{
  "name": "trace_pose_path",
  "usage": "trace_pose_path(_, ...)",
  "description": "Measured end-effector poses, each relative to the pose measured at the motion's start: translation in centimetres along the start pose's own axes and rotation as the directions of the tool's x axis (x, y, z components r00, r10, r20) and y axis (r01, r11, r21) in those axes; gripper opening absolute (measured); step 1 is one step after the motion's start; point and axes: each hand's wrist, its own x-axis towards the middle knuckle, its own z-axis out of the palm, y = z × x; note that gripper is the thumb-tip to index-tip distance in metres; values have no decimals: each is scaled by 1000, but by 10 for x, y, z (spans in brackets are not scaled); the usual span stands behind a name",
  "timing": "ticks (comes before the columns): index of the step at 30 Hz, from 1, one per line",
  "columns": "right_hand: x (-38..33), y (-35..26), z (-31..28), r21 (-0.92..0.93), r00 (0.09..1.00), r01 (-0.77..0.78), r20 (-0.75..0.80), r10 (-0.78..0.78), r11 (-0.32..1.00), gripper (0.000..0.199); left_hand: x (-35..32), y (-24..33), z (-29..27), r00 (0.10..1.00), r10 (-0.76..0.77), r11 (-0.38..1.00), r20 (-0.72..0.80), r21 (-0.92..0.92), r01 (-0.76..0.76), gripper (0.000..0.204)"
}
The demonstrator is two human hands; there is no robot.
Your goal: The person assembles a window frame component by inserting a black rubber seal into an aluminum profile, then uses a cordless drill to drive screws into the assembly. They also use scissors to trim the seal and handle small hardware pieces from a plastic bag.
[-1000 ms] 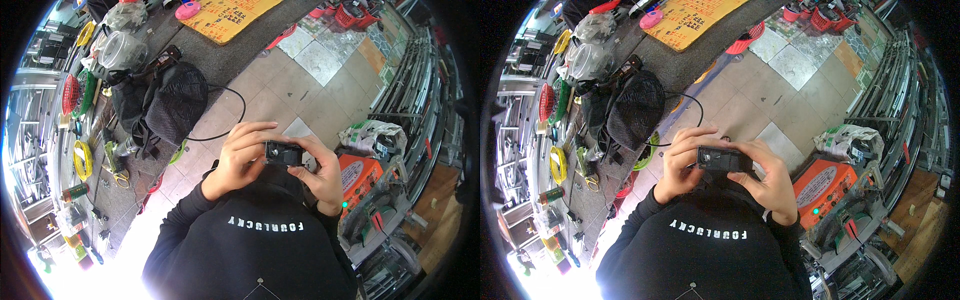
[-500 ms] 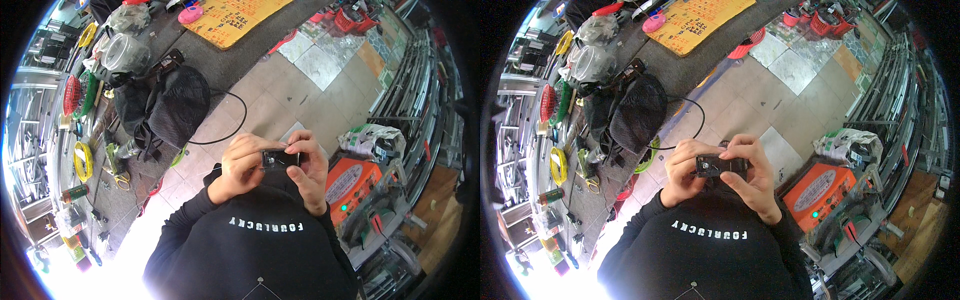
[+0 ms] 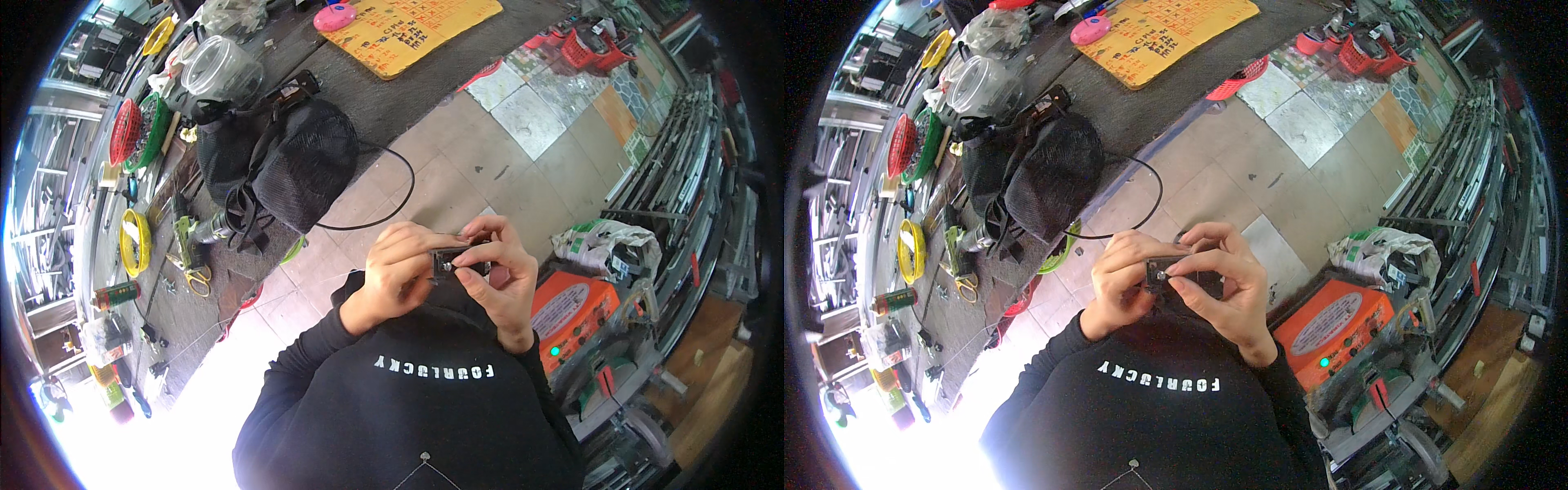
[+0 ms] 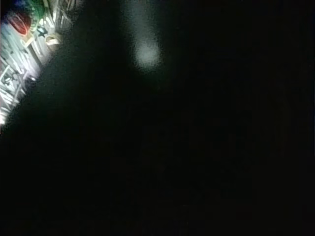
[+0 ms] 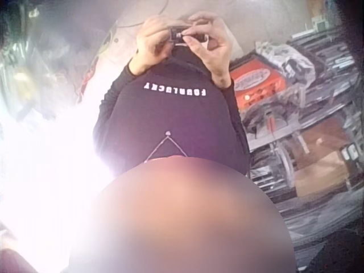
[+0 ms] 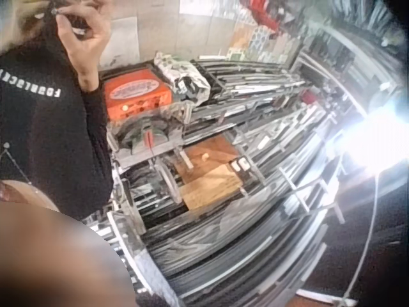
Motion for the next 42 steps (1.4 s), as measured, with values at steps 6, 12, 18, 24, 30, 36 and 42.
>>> trace_pose_path(6,5,4,6,57,998,-37,43,35,998,10,-12,4,-5,997,-50,997,-52,63,53,19)
trace_pose_path(12,11,11,10,123,982,-76,181,53,990,17,-23,10,-9,987,-84,991,-134,88,96,18)
trace_pose_path(18,22,17,5,198,947,-112,317,45,974,32,-29,14,-18,979,-120,981,-166,131,142,18)
trace_pose_path(24,28,19,2,122,930,-22,366,-24,992,30,-30,12,-17,981,-109,981,-162,141,132,19)
trace_pose_path(30,36,9,-2,-39,908,62,417,-40,997,16,-33,10,-21,985,-126,982,-120,129,141,21)
trace_pose_path(36,35,8,3,-85,925,99,375,-60,991,8,-32,9,-22,984,-138,980,-111,130,152,22)
trace_pose_path(42,16,25,21,84,975,1,221,-19,996,10,-33,7,-20,984,-142,978,-108,135,156,22)
